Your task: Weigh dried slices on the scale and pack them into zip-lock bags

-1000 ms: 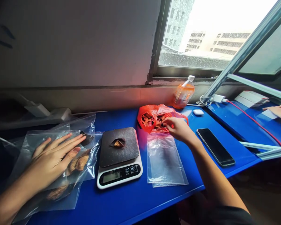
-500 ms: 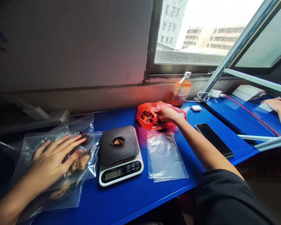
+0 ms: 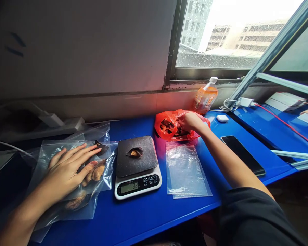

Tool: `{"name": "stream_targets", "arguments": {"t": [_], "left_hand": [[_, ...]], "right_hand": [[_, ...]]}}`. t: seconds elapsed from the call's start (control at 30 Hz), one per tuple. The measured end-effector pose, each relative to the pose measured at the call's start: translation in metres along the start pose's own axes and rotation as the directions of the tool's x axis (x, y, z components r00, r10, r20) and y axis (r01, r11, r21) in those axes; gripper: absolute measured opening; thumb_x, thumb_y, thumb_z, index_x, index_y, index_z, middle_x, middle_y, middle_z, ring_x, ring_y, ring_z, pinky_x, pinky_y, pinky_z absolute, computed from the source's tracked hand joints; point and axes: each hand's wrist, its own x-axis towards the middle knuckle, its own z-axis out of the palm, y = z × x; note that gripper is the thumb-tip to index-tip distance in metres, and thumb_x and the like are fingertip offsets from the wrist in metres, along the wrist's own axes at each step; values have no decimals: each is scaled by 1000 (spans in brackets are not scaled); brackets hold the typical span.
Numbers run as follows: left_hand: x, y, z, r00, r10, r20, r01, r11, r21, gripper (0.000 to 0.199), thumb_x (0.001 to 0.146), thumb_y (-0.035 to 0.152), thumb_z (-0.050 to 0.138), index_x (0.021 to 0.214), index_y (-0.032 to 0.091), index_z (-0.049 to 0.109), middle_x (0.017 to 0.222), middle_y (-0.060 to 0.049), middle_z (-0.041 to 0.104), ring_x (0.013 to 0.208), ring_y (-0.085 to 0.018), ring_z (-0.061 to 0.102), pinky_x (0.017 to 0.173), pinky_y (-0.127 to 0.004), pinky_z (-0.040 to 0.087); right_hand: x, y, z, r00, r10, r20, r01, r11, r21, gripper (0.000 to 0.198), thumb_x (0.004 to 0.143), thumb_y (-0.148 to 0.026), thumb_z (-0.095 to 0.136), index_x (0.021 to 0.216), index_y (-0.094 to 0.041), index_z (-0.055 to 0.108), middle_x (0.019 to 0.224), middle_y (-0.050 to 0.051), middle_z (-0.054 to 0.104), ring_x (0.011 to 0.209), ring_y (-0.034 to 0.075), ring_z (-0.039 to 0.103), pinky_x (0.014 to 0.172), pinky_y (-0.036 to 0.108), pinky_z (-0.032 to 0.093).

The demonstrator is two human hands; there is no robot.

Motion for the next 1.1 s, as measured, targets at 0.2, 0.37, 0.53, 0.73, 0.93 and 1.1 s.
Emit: {"name": "stream_targets", "arguments": {"t": [0.2, 0.37, 0.53, 0.73, 0.93, 1.1], "left_hand": [[-1, -2, 1, 1000, 18, 6, -18, 1000, 23, 49, 95, 47, 28, 128, 28, 60, 139, -2, 56, 136, -30, 41, 114, -58, 19], [-4, -3, 3, 999, 53, 10, -54, 998, 31, 49, 96, 45, 29, 129, 28, 60, 139, -3, 56, 136, -31, 42, 112, -59, 21], [-6, -4, 2, 996, 94, 6, -94, 995, 39, 49, 95, 45, 30, 130, 27, 59, 140, -4, 56, 135, -34, 43, 111, -62, 23], [-5, -6, 1, 996, 93, 12, -93, 995, 30, 47, 95, 43, 31, 129, 28, 60, 140, -3, 56, 134, -34, 44, 110, -62, 25], [-6, -8, 2, 994, 112, 17, -113, 992, 49, 46, 96, 43, 31, 130, 28, 59, 140, -3, 56, 134, -33, 44, 109, -62, 25], [-6, -9, 4, 992, 126, 11, -126, 991, 54, 46, 96, 44, 32, 130, 28, 59, 141, -4, 55, 134, -34, 44, 109, -63, 25]], "right_hand": [[-37, 3, -11, 988, 23, -153, -27, 999, -23, 18, 80, -28, 53, 77, -18, 68, 92, 9, 71, 87, 23, 62, 73, 31, 44], [-125, -4, -20, 959, 185, -215, -142, 970, 199, 21, 83, -35, 55, 74, -20, 65, 72, 6, 66, 64, 18, 56, 61, 31, 41], [-171, -61, -21, 984, 171, 56, -178, 888, 425, 14, 82, -28, 53, 75, -20, 61, 71, 3, 63, 66, 16, 55, 60, 28, 41], [-108, -126, -16, 981, 191, 31, -190, 923, 336, 18, 76, -28, 53, 60, -19, 56, 60, 2, 61, 57, 14, 52, 55, 26, 31], [-60, -150, -4, 987, 160, 11, -159, 975, 157, 33, 85, -38, 50, 59, -18, 56, 60, 6, 62, 54, 15, 52, 52, 29, 21], [-64, -147, 9, 996, -67, -59, 89, 810, 580, 27, 92, -36, 51, 79, -17, 64, 70, 2, 66, 61, 11, 55, 56, 24, 34]]}}
